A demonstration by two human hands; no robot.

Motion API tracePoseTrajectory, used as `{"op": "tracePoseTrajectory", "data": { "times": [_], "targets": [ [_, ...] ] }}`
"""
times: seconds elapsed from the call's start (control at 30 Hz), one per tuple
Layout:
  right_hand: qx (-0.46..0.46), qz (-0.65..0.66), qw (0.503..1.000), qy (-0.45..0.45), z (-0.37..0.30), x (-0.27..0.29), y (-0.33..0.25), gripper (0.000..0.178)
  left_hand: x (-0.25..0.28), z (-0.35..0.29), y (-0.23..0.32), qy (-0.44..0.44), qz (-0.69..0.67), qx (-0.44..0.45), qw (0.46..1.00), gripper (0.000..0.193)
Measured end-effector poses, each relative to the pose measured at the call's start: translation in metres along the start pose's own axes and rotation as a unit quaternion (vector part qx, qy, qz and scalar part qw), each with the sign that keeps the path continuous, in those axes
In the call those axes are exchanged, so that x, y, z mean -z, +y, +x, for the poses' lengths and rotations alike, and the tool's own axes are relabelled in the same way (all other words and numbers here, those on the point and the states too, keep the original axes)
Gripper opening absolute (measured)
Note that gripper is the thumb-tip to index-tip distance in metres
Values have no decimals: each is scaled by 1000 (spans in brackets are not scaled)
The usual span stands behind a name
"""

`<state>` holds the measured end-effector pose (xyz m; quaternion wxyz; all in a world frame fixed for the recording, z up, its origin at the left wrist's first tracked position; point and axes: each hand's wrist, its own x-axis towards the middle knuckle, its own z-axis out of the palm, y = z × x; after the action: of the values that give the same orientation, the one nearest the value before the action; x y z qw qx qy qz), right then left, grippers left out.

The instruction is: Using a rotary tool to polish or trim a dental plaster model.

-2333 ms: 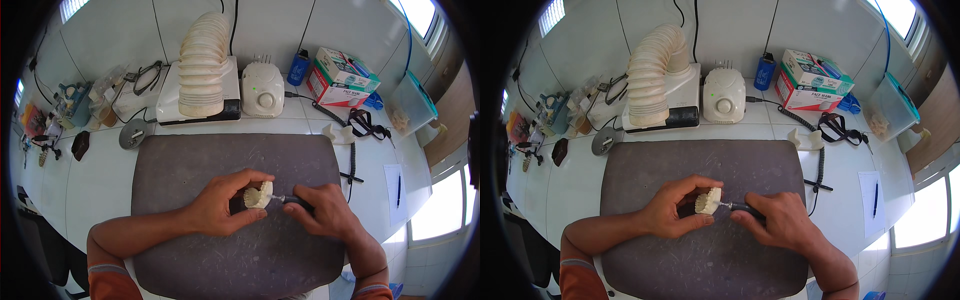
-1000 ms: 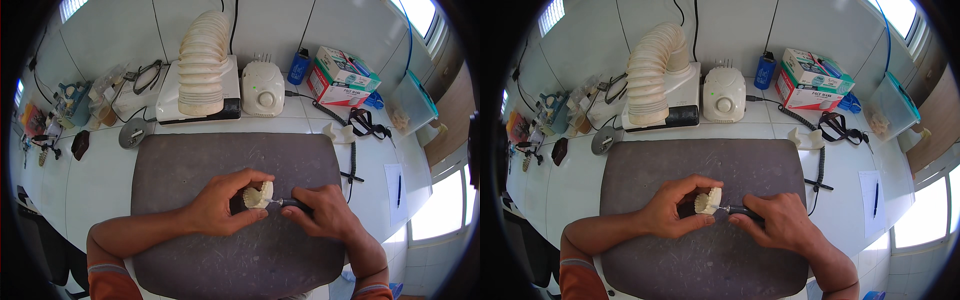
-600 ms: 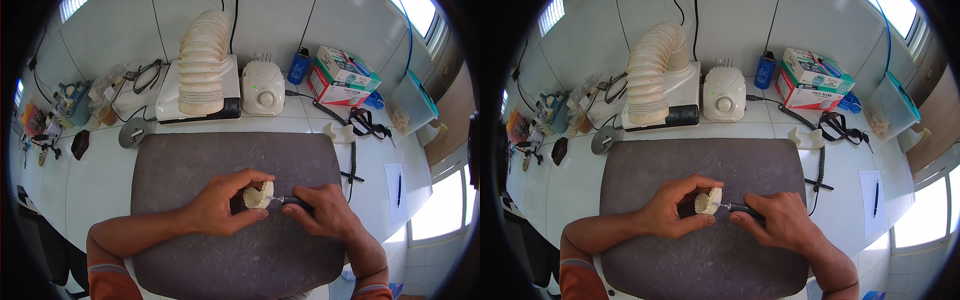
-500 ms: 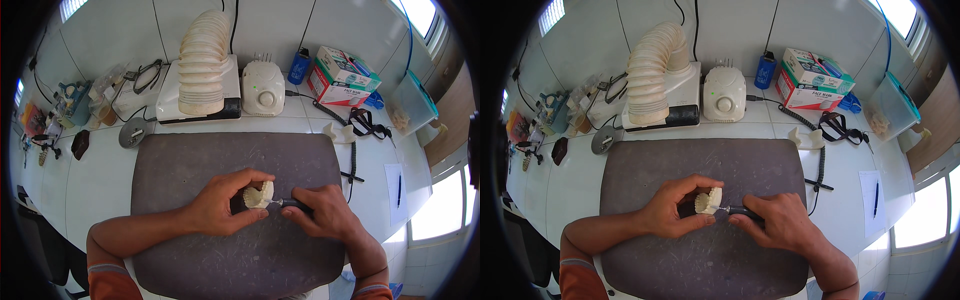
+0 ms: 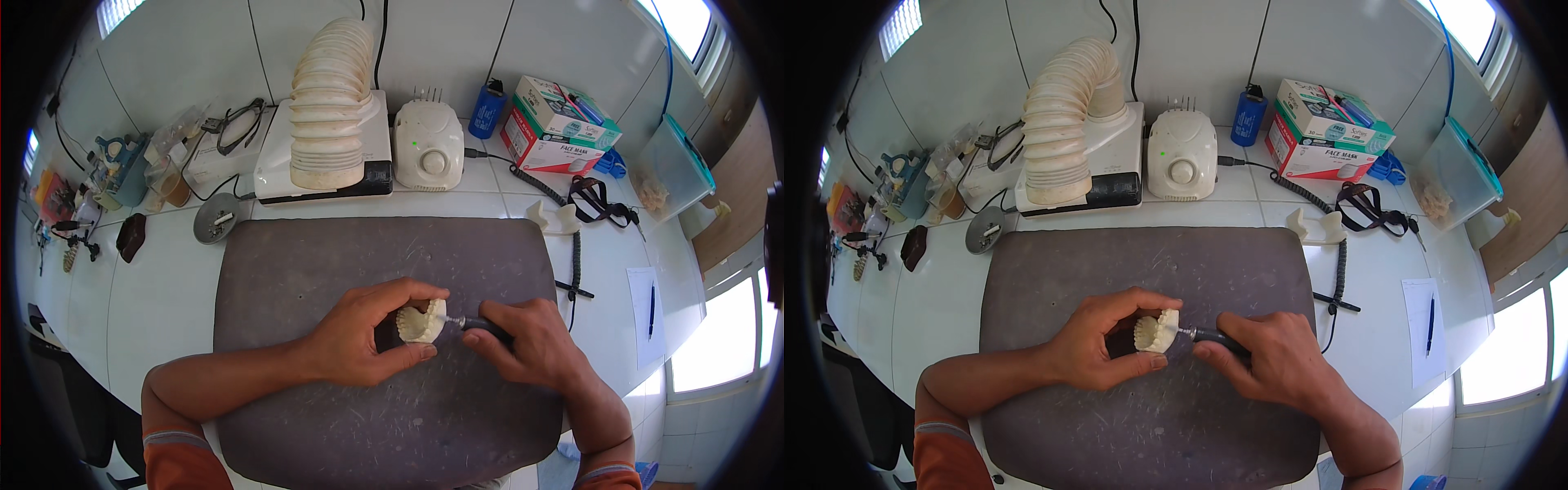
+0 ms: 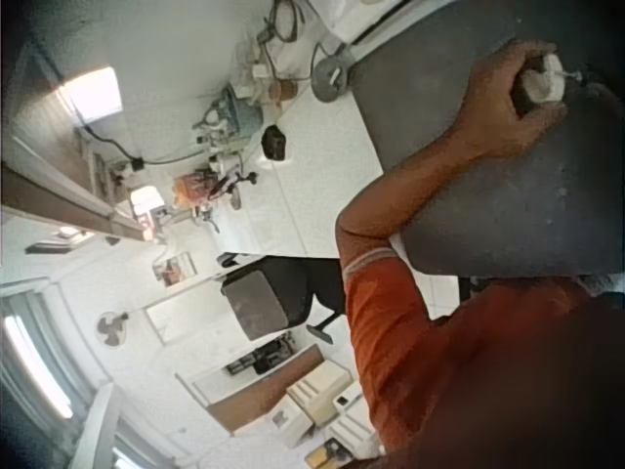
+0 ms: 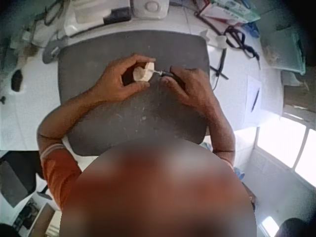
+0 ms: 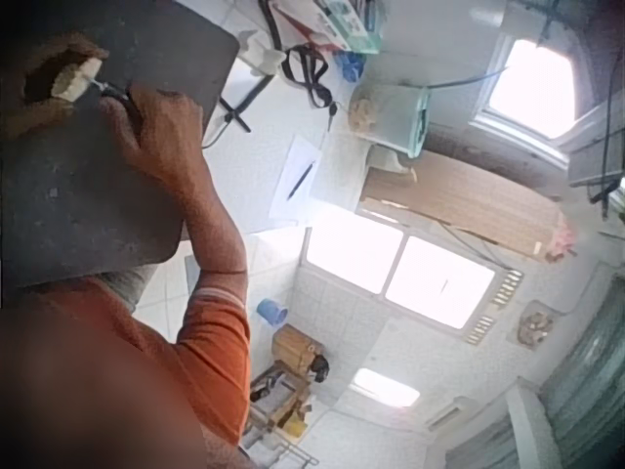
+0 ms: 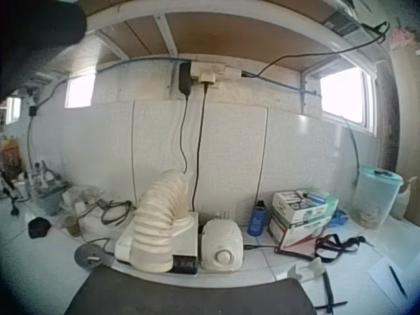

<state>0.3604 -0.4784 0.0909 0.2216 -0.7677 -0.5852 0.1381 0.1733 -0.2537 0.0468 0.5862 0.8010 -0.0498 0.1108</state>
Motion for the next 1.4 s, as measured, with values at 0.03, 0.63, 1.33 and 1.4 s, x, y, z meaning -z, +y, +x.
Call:
{"op": "tracePoseTrajectory", "data": {
  "times": [0.03,0.63,1.33,1.4],
  "targets": [
    [11,-2,1000,-1,0,-1,0,47,0,0,0,1,0,-1,1000,63],
    [8,2,1000,9,0,-2,0,48,0,1,0,18,51,-34,998,63],
    [14,-6,1000,6,0,-3,1,49,0,1,-1,22,57,-38,997,63],
    [10,-6,1000,11,0,-3,1,48,0,1,-1,18,58,-37,997,64]
  ]
}}
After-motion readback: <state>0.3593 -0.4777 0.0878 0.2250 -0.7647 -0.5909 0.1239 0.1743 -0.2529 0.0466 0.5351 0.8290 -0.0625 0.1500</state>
